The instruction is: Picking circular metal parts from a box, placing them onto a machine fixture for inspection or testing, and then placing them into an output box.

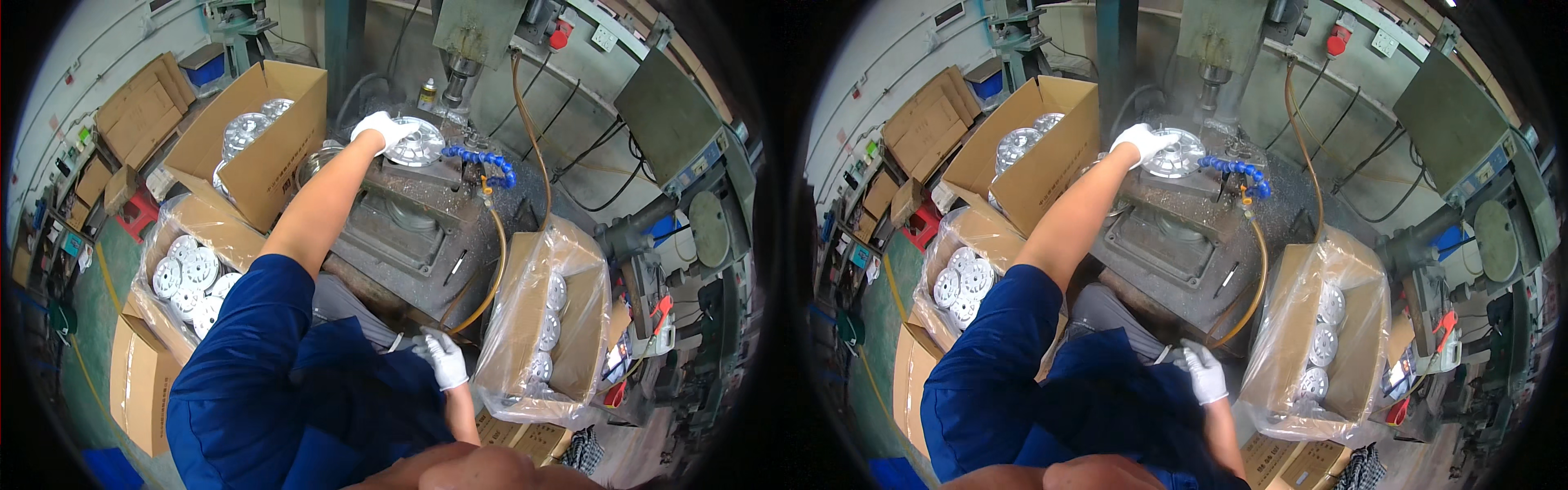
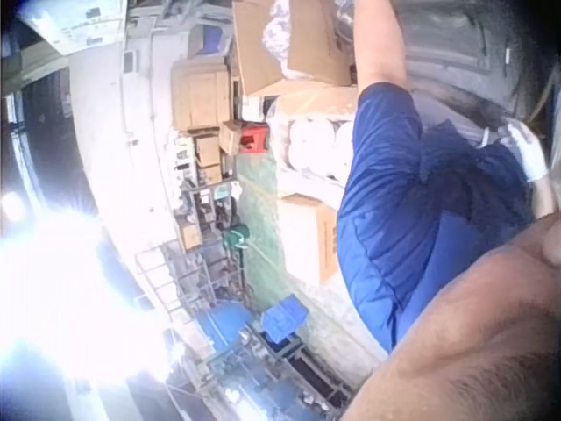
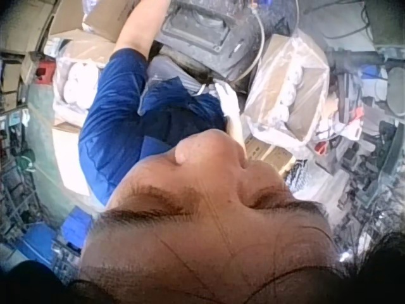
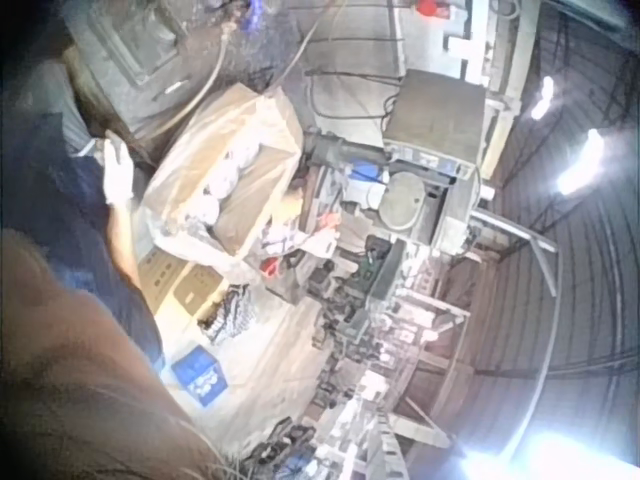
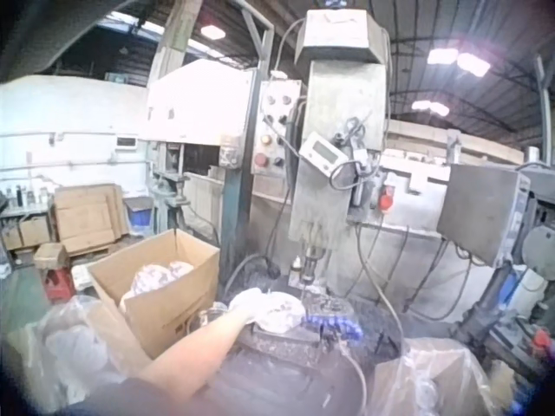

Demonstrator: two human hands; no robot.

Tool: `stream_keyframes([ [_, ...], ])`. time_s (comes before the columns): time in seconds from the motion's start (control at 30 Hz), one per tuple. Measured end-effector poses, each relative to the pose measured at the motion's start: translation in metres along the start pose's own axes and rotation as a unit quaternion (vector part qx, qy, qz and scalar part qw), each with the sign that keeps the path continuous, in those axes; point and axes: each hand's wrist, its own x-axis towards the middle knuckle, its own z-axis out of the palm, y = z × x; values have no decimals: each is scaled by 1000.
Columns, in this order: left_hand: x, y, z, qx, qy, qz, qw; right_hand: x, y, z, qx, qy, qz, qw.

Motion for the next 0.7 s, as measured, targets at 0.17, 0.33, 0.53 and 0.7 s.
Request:
stream_keyframes([
  [0.17, 1, 1, -1, -12, -34, -10, 999, 9, 4, 2, -49, -14, -9, 999],
  [0.33, -3, 1, 0, -9, -11, -11, 1000, 18, -4, 3, -86, -9, -85, 993],
  [0.53, -2, 2, 0, -5, 10, -4, 1000, 16, -3, 5, -68, -4, -63, 996],
  [0.7, -3, 1, -1, -12, -6, -11, 1000, 15, 7, 8, -79, -25, -24, 996],
])
